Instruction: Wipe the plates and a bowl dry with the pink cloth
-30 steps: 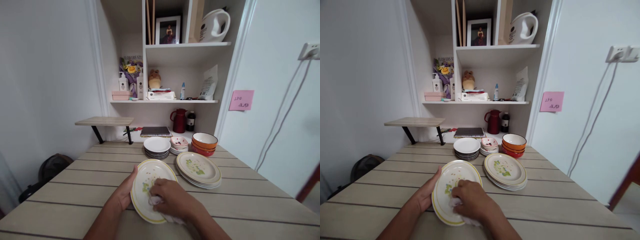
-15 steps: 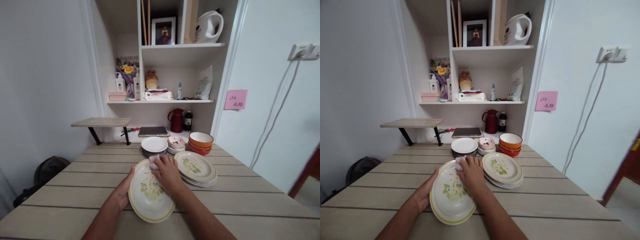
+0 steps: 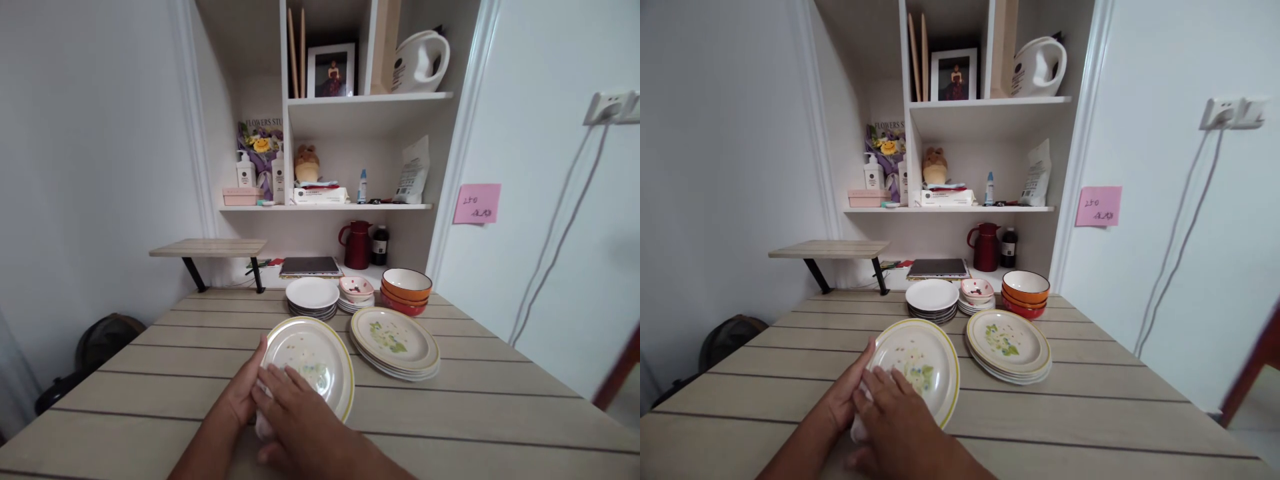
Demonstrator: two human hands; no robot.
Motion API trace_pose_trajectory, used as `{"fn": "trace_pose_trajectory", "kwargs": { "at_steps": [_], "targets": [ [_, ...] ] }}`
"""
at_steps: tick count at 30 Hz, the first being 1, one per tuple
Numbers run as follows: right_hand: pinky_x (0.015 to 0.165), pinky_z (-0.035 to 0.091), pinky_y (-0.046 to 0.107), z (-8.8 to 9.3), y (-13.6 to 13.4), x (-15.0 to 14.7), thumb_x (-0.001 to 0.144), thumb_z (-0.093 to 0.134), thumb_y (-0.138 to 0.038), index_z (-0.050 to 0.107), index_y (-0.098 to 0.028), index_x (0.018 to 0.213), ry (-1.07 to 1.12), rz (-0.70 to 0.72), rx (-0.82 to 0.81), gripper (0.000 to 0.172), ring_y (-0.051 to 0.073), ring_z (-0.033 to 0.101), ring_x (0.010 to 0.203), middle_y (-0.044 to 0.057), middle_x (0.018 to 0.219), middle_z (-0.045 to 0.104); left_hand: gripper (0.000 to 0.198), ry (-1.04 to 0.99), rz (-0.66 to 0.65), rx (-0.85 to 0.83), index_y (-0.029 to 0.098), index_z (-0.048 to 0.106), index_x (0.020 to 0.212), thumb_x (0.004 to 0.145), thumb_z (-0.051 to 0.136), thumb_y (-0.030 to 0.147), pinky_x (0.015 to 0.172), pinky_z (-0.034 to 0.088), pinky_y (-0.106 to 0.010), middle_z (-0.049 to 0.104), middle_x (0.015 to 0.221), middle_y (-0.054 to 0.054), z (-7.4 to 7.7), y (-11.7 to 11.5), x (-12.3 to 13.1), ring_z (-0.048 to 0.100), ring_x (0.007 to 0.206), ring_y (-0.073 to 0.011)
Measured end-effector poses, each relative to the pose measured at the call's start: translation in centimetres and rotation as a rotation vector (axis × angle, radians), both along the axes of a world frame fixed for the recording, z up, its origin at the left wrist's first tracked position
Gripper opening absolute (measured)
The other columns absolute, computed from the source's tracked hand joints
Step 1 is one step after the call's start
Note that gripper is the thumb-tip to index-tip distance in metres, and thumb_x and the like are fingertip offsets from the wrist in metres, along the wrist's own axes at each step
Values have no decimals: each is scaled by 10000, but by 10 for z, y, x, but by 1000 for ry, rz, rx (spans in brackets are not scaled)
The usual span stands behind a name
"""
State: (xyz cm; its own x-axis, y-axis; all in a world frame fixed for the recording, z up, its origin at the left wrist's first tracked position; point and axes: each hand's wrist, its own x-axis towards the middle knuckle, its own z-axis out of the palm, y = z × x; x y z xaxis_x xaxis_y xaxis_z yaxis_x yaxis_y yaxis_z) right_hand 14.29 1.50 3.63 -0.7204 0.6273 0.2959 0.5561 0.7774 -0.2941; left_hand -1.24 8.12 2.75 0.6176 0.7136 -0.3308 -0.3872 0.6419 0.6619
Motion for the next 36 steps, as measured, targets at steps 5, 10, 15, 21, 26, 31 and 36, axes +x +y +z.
{"fn": "trace_pose_trajectory", "kwargs": {
  "at_steps": [5,10,15,21,26,31,36],
  "targets": [
    [1180,42,565,9,20,21,963,410,-534,355,-338,1470,-16,-141,92,546,274,153,1477,45,1598,245,631,-37,83,98,92,554,1297,882,511,565,942,492,-417,746,1038,-157,1,0,5,699,989,-299],
    [1151,102,604,7,50,52,944,492,-447,390,-317,1457,34,-543,248,539,311,183,1465,78,1587,270,640,-96,55,126,99,466,1392,903,504,510,1006,446,-410,701,1173,-174,0,-1,9,660,1086,-300],
    [1145,146,592,-3,46,43,917,536,-420,388,-239,1469,71,-685,279,599,351,177,1460,126,1579,274,670,-82,39,123,79,457,1399,898,507,520,1026,430,-405,700,1171,-181,0,-2,8,640,1125,-304],
    [1183,79,558,-7,20,5,869,549,-588,228,-277,1525,23,-218,218,793,312,92,1482,62,1613,186,674,43,110,77,90,499,1358,876,529,560,957,484,-416,730,1098,-168,2,-3,6,692,1013,-302],
    [1136,85,633,3,41,30,868,599,-485,372,-358,1458,74,-484,260,644,359,108,1472,65,1609,205,638,-50,72,121,123,471,1390,902,495,534,993,457,-424,707,1162,-164,0,-2,8,671,1066,-298],
    [1079,340,485,2,55,62,847,599,-309,321,-244,1489,404,-611,80,703,297,422,1341,151,1477,432,709,-63,31,102,90,440,1412,891,472,571,1052,404,-420,688,1198,-180,0,-5,8,625,1149,-308],
    [1013,426,434,9,45,64,762,671,-318,262,-241,1490,839,-473,-284,838,271,560,1200,122,1346,556,722,-101,-29,103,119,430,1426,887,448,600,1060,391,-459,670,1229,-184,4,-9,8,609,1171,-326]
  ]
}}
